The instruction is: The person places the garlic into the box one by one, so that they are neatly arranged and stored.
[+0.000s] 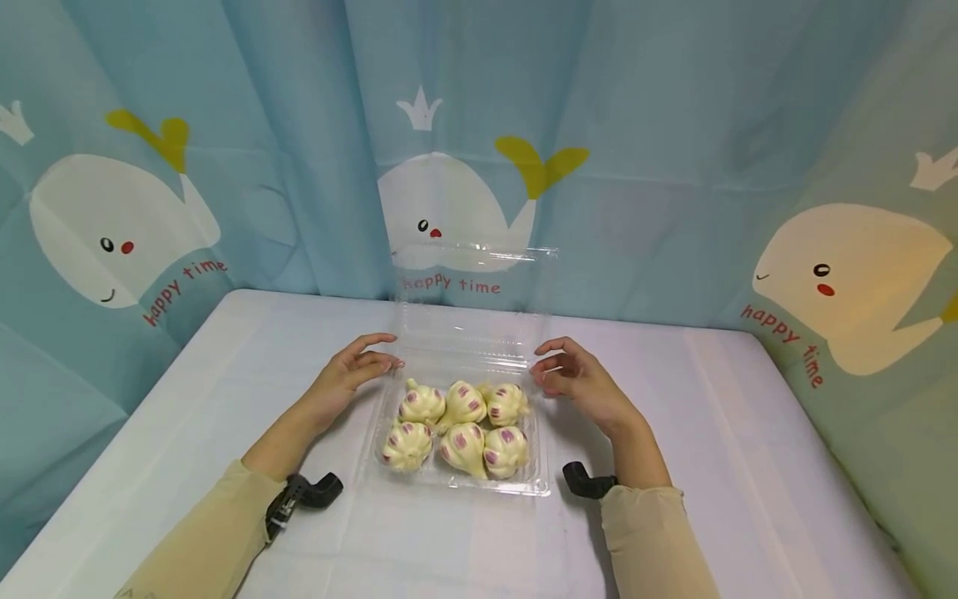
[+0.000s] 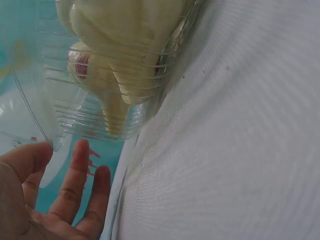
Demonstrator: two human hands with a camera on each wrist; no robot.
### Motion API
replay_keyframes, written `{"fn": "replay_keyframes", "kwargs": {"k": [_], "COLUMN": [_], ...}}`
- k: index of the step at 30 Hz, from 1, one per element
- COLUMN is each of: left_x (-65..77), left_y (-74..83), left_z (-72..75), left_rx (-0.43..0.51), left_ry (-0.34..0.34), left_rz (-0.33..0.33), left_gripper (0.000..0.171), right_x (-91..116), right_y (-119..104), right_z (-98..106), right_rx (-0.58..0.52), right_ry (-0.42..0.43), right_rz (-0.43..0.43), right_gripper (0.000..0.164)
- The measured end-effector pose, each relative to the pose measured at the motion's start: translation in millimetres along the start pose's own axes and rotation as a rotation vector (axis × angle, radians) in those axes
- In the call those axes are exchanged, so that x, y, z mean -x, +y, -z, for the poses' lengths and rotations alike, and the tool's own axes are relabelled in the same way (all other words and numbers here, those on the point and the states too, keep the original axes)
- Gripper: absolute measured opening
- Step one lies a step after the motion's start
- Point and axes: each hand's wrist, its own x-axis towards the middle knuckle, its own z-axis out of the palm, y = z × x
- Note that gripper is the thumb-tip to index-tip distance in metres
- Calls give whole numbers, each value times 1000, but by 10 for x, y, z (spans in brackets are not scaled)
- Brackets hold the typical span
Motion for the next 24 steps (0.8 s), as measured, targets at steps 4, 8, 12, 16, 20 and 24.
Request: {"fn": "replay_keyframes", "kwargs": {"k": [4,8,12,16,20,24], "left_x": [9,7,4,15,21,19], "left_y": [9,10,4,-1,-9,-9], "left_z": [3,1,1,7,16,11], "left_rx": [-11,-16,-19,-34,-51,-59], "left_ry": [-6,1,12,17,12,6], "left_rz": [-11,-17,-12,-3,-19,-27], "left_gripper": [40,35,33,32,31,31], "right_x": [-7,-8,-5,1,15,26], "right_y": [6,9,6,5,-5,-31], "right_z": [-8,-7,-7,-8,-2,-1], "right_rx": [-18,-20,-14,15,50,81], "right_ry": [-14,-16,-6,-3,-19,-28], "right_rz": [26,38,22,3,-2,-30], "right_gripper": [36,31,27,25,22,24]}}
